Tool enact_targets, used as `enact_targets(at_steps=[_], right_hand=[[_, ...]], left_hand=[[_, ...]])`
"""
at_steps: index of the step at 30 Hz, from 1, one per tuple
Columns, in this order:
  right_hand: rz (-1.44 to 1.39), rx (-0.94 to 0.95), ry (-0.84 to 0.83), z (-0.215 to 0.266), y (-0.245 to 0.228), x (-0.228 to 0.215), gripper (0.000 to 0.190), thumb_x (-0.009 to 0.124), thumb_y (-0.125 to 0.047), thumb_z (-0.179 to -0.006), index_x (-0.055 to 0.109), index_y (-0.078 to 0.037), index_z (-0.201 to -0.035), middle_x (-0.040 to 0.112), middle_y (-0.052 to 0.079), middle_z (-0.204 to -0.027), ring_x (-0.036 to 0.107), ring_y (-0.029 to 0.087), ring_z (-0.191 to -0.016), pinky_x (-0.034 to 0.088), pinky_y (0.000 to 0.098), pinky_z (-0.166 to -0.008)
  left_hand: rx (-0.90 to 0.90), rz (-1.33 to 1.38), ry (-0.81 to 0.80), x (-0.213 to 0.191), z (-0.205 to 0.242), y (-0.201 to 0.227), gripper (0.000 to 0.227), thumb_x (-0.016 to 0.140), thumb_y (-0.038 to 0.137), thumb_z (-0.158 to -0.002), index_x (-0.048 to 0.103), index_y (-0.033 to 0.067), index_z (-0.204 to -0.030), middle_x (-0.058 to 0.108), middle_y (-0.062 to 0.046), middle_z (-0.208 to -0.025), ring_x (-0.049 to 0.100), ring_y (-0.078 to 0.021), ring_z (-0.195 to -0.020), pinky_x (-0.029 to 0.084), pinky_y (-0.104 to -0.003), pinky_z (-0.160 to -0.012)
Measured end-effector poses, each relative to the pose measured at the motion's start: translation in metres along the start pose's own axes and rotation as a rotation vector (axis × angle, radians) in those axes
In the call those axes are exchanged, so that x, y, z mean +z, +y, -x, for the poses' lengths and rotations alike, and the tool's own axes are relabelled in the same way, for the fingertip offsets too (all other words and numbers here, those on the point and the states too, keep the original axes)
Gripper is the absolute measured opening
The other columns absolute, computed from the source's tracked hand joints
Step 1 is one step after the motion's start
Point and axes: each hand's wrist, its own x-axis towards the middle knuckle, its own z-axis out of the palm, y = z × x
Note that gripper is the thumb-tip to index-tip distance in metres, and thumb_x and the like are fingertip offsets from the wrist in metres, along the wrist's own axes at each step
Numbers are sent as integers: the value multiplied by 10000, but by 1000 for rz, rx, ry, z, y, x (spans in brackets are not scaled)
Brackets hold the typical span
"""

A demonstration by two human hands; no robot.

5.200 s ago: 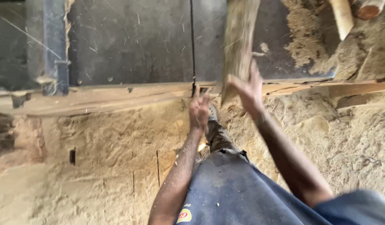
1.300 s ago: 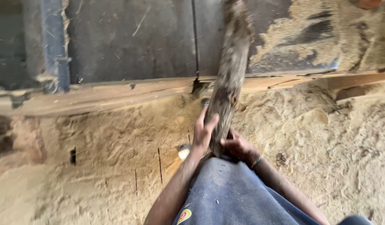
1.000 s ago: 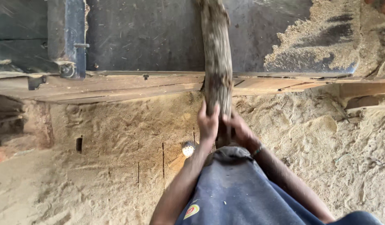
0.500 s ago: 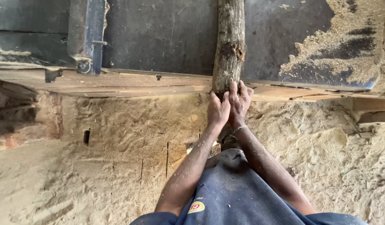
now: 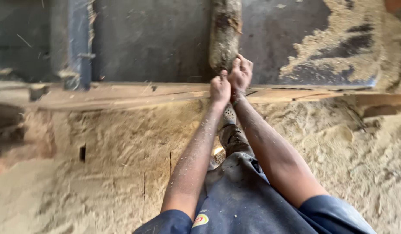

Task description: The person feeds several branches and logs into a vertical bandsaw, guiding them with both hands to cut them into smaller pieces. The cut pieces fall away as the person continues to process multiple pieces of wood.

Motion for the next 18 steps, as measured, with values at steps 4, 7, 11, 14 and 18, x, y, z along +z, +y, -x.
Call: enact_targets(at_steps=[4,7,11,14,18], right_hand=[[-60,42,57,-31,2,21,247,570,-193,-1048,749,-74,-1169,631,64,-1115,619,184,-987,527,302,-886],[-57,-29,85,-57,-5,40,238,566,-188,-1058,742,-67,-1165,642,68,-1121,627,187,-1016,519,302,-919],[-44,31,78,-94,-4,62,246,546,-181,-1056,744,-71,-1150,635,81,-1113,623,197,-1011,521,309,-918],[-90,21,109,-131,0,87,239,555,-183,-1049,738,-64,-1146,645,89,-1125,638,202,-1004,525,318,-916],[-23,-30,128,-167,-9,113,242,551,-196,-1061,721,-61,-1167,637,95,-1153,618,204,-1042,520,329,-940]], left_hand=[[17,244,-13,9,-33,9,688,552,572,-1012,713,-74,-837,755,-210,-801,663,-248,-748,555,-421,-656],[-46,323,-25,9,-57,30,702,582,590,-970,734,-82,-839,752,-147,-813,660,-186,-745,555,-395,-663],[-282,346,-27,14,-91,47,699,576,618,-938,722,-62,-874,749,-112,-858,690,-177,-758,589,-378,-675],[-198,334,49,33,-137,62,734,615,632,-930,739,-89,-872,760,-138,-867,685,-187,-774,568,-382,-673],[-270,350,87,38,-177,87,715,637,626,-933,735,-82,-929,748,-124,-864,663,-204,-751,544,-397,-643]])
